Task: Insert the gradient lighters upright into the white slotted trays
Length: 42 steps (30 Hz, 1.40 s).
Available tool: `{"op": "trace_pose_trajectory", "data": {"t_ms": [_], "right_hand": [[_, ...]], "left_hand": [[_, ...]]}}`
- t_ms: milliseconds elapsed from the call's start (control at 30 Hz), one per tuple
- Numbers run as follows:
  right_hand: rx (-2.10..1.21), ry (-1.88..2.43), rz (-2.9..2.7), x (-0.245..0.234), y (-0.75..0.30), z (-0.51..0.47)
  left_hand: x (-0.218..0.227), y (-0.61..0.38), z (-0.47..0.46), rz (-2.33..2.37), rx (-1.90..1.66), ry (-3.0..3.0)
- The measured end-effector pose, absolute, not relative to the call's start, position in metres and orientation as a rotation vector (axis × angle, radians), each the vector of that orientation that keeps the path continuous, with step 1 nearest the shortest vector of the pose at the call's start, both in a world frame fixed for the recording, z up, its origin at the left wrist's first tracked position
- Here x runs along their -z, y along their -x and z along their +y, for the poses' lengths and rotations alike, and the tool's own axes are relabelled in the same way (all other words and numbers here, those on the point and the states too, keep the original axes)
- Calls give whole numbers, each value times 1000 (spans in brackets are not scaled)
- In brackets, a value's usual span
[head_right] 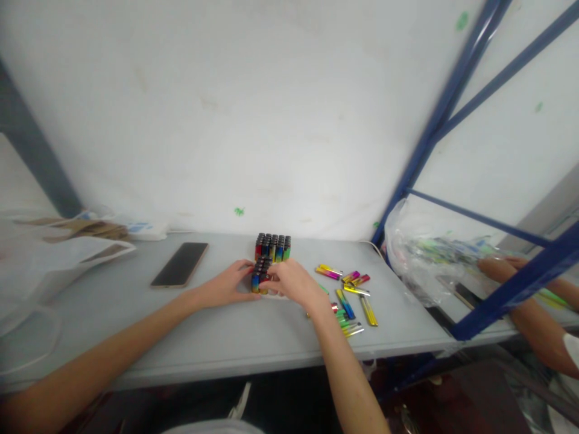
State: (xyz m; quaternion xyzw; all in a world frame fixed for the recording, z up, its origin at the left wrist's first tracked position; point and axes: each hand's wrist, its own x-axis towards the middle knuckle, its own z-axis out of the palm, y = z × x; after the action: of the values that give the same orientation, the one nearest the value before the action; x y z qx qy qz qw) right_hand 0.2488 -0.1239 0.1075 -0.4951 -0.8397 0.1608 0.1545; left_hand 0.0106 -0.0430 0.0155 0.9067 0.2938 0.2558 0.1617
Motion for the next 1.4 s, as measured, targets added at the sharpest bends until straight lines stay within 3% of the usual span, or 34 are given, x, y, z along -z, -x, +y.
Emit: {"op": "trace_pose_trajectory", "data": {"t_ms": [300, 433, 600, 833, 1400], "right_hand": [[-138, 1620, -2423, -102, -240, -124], [-258, 1629, -2361, -107, -250, -124], [-299, 1605, -2138, -119, -310, -122], [-91, 1988, -1931, -94, -402, -104], [-426, 2019, -1984, -66, -416, -91]], "left_hand": [[-17, -11, -44, 842, -708, -2593], [-18, -11, -43, 861, -689, -2585], [-18, -11, -41, 853, -688, -2568], [-29, -5, -40, 816, -607, -2559], [-22, -4, -40, 857, -648, -2566]]}}
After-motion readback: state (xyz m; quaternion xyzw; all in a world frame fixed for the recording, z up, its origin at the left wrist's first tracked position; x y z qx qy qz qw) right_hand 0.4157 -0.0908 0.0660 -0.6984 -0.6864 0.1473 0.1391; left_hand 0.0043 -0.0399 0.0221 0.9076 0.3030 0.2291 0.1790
